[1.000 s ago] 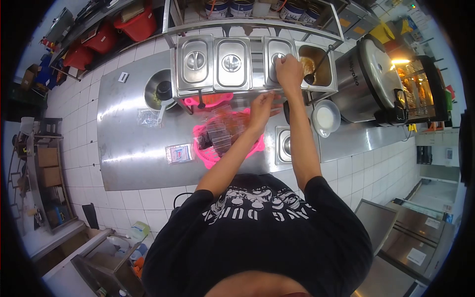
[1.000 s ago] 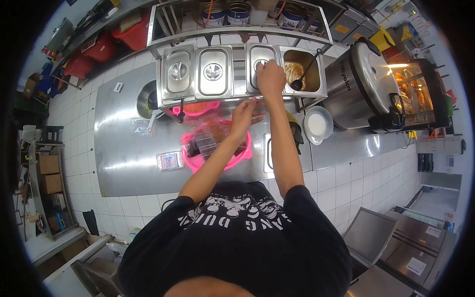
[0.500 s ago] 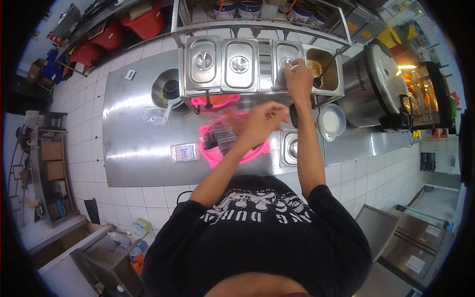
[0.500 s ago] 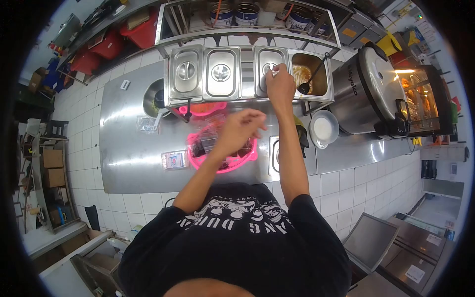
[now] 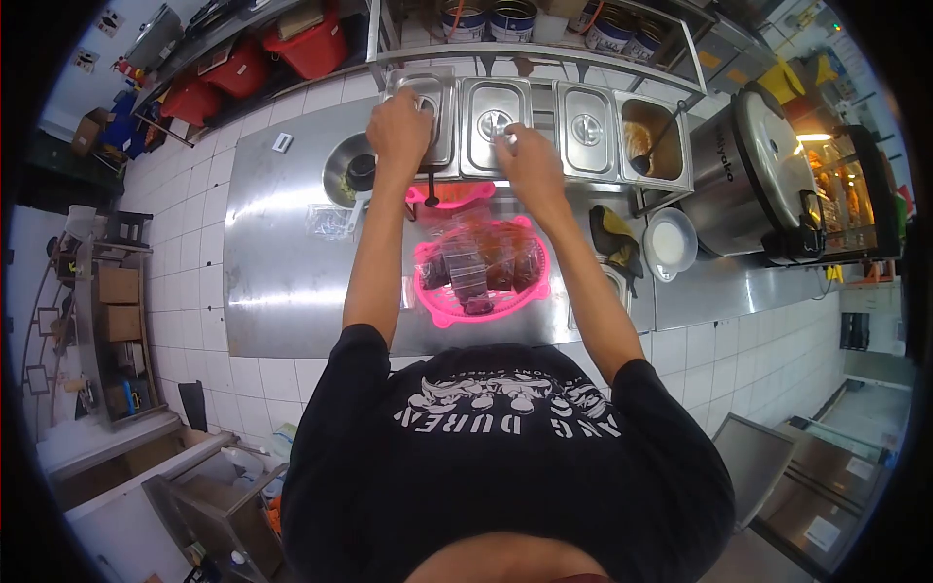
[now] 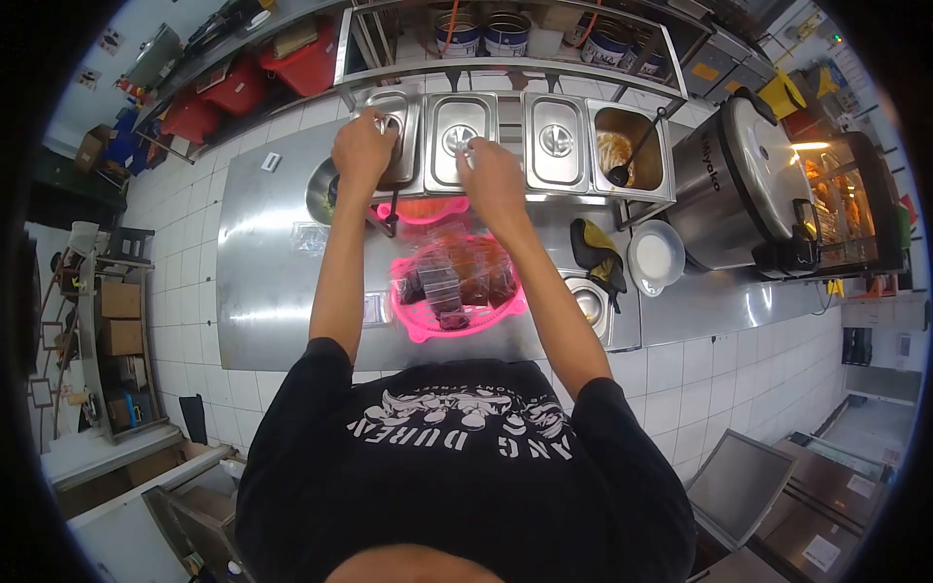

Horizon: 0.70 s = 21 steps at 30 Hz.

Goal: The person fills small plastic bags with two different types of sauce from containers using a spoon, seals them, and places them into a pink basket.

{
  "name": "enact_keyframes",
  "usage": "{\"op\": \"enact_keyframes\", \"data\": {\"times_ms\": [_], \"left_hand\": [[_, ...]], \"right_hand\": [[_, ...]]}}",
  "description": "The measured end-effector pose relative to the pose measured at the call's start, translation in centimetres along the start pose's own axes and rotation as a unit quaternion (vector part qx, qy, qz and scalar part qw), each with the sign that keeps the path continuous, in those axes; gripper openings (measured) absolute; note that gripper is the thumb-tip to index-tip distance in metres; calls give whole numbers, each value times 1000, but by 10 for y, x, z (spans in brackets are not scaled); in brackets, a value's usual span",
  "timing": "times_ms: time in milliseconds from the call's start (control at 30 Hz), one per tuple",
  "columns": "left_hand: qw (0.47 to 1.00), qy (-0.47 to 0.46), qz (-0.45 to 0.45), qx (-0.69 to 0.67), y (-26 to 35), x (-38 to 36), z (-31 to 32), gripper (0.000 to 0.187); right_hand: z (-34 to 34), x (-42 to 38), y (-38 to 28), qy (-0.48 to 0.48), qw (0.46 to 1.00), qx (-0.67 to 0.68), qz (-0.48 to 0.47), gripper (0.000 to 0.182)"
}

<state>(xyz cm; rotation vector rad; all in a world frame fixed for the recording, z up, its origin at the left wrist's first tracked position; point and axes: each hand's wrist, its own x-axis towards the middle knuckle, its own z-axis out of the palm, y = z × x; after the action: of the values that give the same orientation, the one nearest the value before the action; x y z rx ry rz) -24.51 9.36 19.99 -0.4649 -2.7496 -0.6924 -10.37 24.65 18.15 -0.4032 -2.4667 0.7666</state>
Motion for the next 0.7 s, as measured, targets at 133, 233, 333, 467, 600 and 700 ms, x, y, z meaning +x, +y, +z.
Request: {"op": "enact_keyframes", "data": {"times_ms": [133,233,333,467,600,700], "left_hand": [[999,-44,-16,-24,-7,2,-28,34],[978,-143,-8,-150,-19,4,-51,36],[911,-229,-21,-342,-41,-2,-71,33],[839,-256,-63,-477,-105,-27,-76,35],[673,-65,-204,-708,-188,-111,-45,41],[641,28,-295,-708,-250,-168,-7,38]], "right_hand": [[15,15,-8,-35,996,-80,5,27],[18,25,-6,-41,995,-94,16,27],[20,26,-8,-56,992,-105,36,26],[8,21,-24,-28,996,-84,19,26],[-28,-17,-57,-163,983,81,-6,29],[-25,-41,-67,-349,923,160,-6,39]]}}
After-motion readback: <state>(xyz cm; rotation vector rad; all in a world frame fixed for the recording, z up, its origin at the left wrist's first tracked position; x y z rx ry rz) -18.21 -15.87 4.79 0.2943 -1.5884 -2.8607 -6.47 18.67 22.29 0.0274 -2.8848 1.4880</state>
